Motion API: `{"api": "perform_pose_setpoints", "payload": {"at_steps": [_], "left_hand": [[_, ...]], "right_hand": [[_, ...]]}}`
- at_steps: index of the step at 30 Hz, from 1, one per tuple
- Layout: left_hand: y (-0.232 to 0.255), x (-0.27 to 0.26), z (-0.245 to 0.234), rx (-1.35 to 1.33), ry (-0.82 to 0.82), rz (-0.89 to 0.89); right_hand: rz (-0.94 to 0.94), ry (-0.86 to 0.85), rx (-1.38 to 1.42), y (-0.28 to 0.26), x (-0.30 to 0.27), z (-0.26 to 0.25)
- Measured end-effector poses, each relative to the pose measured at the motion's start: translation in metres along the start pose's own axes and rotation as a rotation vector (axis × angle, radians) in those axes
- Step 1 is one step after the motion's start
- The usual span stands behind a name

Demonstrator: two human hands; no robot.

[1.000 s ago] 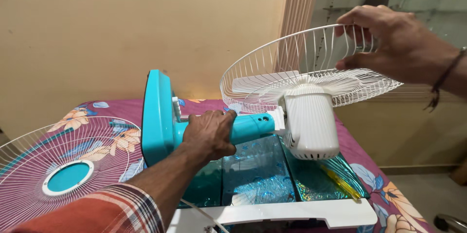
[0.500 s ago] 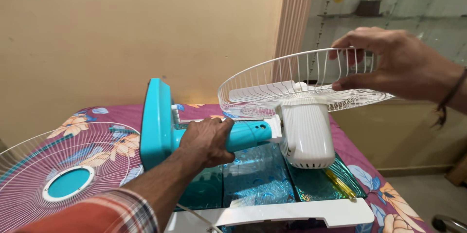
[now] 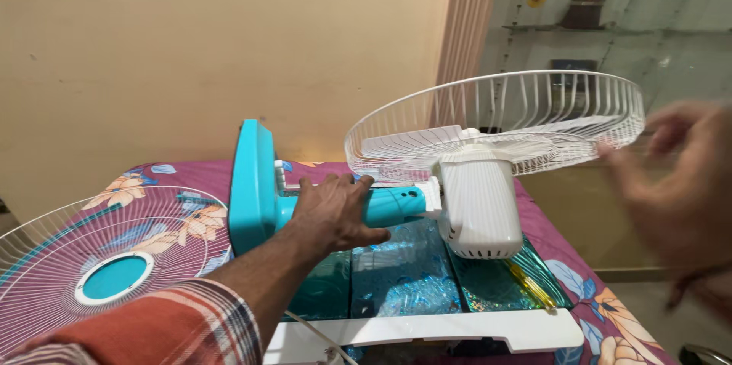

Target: The person assembles a small table fan by attaching the base to the motor housing and securing it with a screwdriver. They then attach the front grill and tighten the central knob to complete the assembly.

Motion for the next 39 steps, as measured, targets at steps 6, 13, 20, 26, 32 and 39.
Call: {"api": "perform_pose_setpoints", "payload": {"at_steps": [6, 13, 20, 26, 32, 39], "left_hand": [[0.012, 0.005, -0.002, -0.015, 0.015, -0.016], [0.043, -0.014, -0.010, -0.108, 0.386, 0.117], [0.075, -0.031, 0.000, -0.264, 0.531, 0.115], [0.093, -0.041, 0.000, -0.301, 0.585, 0.108], [0.094, -0.045, -0.008, -0.314, 0.538, 0.097], [0.096, -0.047, -0.020, -0.355, 0.503, 0.223]], "right_hand": [[0.124, -0.706, -0.013, 0.031, -0.109, 0.096], [0.135, -0.960, -0.147, 0.048, -0.168, 0.148], [0.138, -0.973, -0.051, 0.055, -0.168, 0.144], [0.117, -1.037, -0.060, 0.060, -0.163, 0.126], [0.173, -1.029, -0.086, 0.074, -0.159, 0.106], [0.301, -0.919, -0.085, 0.079, -0.153, 0.088]]}}
Point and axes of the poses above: each hand's wrist, its own x-axis towards the middle knuckle, its own z-axis out of the palm, y = z × x, the point moved 6 cm from there along x, towards the middle knuckle, and after that the axes turned 14 degrees about -x, right-handed, at the moved point
